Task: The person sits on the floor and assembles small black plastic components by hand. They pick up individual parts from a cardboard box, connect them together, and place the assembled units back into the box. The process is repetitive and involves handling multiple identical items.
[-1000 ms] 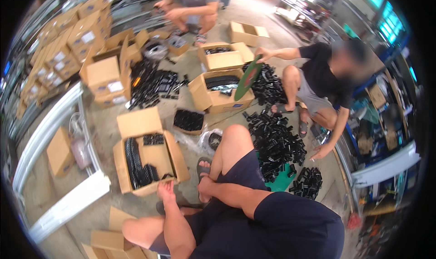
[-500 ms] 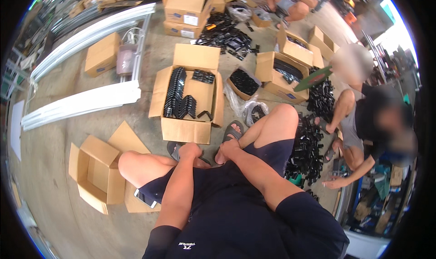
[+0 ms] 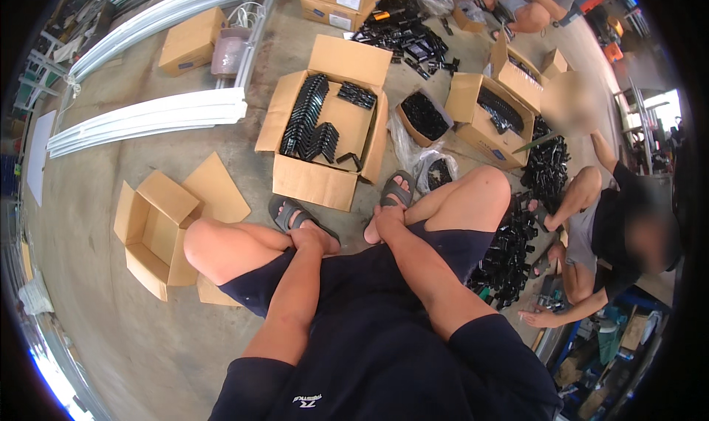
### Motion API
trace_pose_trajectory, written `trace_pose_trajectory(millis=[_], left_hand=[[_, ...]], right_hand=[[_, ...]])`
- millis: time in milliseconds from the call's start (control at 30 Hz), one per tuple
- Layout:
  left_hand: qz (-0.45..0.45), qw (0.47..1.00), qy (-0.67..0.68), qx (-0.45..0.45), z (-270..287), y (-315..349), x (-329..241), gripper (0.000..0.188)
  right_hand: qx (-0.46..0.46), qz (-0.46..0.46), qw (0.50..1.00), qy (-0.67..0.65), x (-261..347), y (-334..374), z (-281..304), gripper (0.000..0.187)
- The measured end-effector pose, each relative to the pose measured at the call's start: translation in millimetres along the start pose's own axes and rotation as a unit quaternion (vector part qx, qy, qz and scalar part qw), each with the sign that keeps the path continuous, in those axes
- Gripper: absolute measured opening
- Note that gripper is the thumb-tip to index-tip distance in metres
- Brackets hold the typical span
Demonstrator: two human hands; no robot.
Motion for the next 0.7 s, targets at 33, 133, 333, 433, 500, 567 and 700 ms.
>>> trace_pose_trajectory(millis=[33,133,333,433,500,567,700], left_hand=[[0.004,0.999,0.009,-0.034,-9.8,-9.3,-3.8,0.061],[0.004,0.998,-0.002,-0.057,-46.2,-68.7,-21.3,0.059],[-0.026,0.999,0.019,-0.042,-31.9,-64.1,-31.8,0.083],[-0.044,0.998,-0.029,-0.029,-36.9,-71.5,-31.2,0.098],[-0.063,0.996,-0.040,-0.040,-49.2,-83.7,-35.2,0.109],[-0.077,0.996,-0.037,-0.033,-57.9,-94.7,-30.3,0.115],[-0.092,0.995,-0.023,0.015,-60.6,-99.3,-28.7,0.117]], right_hand=[[-0.012,0.011,1.000,0.004,-0.2,1.0,3.0,0.088],[-0.013,0.007,1.000,-0.007,-6.8,-16.1,-12.7,0.095],[0.012,0.064,0.998,-0.013,-15.3,-21.2,-11.2,0.100],[0.002,0.073,0.997,-0.007,-14.3,-21.2,-11.6,0.072],[0.016,0.073,0.997,-0.019,-14.6,-22.8,-6.4,0.061],[0.047,0.071,0.996,-0.039,-13.9,-27.6,-4.6,0.062],[0.033,0.073,0.996,-0.046,-12.6,-35.7,-10.6,0.066]])
Point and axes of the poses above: each hand's wrist, its own y-axis away from the middle knuckle, its own z-axis out of the back of the hand, x = y × z, the point moved 3 cm from there along -y, towards the middle knuckle, and after that the axes turned 14 degrees about z, right-handed, at the moved point
